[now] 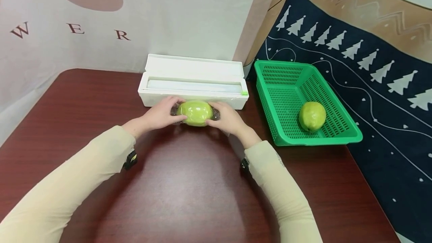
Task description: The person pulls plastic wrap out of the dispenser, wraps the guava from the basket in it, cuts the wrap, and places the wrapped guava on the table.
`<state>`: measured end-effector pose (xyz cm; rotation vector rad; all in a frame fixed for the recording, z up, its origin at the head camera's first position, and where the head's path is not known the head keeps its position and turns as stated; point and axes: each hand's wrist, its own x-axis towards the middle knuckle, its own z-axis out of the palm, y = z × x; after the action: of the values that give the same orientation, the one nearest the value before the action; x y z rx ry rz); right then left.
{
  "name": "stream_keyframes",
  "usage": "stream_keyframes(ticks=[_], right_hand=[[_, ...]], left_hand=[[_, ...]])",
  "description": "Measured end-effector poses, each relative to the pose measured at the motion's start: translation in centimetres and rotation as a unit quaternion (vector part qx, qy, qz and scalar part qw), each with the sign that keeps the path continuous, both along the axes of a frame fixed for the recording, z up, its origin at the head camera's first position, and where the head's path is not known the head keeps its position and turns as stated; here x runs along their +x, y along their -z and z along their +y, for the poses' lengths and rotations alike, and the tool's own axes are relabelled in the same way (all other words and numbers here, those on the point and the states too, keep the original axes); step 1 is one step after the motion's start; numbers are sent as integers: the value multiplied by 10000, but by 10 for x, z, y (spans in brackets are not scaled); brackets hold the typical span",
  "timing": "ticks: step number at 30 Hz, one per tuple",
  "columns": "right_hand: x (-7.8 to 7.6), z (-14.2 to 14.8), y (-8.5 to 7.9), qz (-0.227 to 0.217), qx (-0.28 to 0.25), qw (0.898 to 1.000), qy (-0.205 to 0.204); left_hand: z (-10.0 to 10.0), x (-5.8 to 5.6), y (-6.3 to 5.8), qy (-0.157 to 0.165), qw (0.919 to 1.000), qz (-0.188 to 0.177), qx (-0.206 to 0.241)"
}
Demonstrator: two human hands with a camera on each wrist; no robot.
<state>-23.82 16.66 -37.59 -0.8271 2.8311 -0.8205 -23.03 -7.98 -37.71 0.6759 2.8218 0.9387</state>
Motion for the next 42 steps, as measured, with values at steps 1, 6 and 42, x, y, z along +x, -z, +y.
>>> stream_keyframes(ticks=[1, 6, 42], right_hand=[[-1, 0, 0, -78, -31, 10000, 24], [-4, -1, -2, -419, -143, 9988, 213], [-1, 7, 1, -279, -6, 9990, -348]], left_hand=[[-1, -1, 0, 7, 10000, -49, 61], [-2, -5, 0, -4, 9993, -251, 272], [-8, 5, 8, 0, 9998, 93, 203]])
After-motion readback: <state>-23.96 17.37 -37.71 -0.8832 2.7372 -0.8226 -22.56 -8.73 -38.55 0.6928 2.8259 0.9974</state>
